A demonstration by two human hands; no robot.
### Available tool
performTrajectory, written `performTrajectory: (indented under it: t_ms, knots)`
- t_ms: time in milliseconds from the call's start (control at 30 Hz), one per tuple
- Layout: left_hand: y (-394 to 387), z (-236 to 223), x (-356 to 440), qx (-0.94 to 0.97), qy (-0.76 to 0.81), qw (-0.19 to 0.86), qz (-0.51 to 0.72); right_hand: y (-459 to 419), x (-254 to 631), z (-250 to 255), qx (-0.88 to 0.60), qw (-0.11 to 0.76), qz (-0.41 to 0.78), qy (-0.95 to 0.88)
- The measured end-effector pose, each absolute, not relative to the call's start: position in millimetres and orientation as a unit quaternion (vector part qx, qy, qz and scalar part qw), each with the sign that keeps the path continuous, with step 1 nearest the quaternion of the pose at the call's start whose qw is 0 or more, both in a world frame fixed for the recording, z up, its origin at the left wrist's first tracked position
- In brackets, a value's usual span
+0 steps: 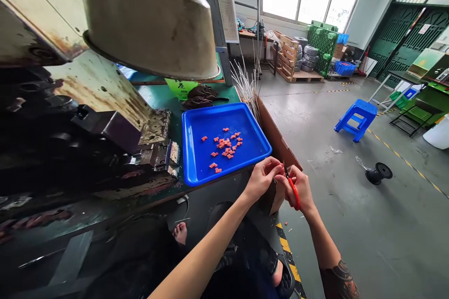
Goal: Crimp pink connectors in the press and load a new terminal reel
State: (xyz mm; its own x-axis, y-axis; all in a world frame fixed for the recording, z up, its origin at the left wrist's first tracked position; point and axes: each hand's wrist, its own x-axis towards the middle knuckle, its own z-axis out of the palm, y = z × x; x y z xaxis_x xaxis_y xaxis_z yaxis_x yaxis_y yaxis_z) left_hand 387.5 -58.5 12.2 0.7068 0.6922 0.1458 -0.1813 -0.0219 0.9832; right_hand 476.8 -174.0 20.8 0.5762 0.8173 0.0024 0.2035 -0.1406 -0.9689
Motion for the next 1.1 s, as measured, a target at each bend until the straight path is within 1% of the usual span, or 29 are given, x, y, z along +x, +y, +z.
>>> performTrajectory:
  t_ms: [67,200,300,433,633,867,1100]
  knots:
    - [-64,18,381,0.626,0.195,0.679,0.330,-180,473,28,-0.700,0.535,0.277,-0.384]
    - [-73,30,370,0.606,0.196,0.694,0.335,-186,468,40,-0.708,0.510,0.232,-0.430]
    - [-77,36,365,0.599,0.199,0.700,0.335,-187,464,45,-0.705,0.508,0.233,-0.437]
    - [-79,38,360,0.599,0.205,0.699,0.331,-187,459,46,-0.708,0.500,0.249,-0.432]
    - [-77,39,357,0.606,0.217,0.693,0.325,-184,454,48,-0.726,0.489,0.239,-0.420]
    - [-66,44,354,0.596,0.211,0.708,0.313,-184,457,54,-0.706,0.474,0.216,-0.480]
    - [-64,44,353,0.601,0.213,0.700,0.321,-182,457,46,-0.710,0.456,0.201,-0.497]
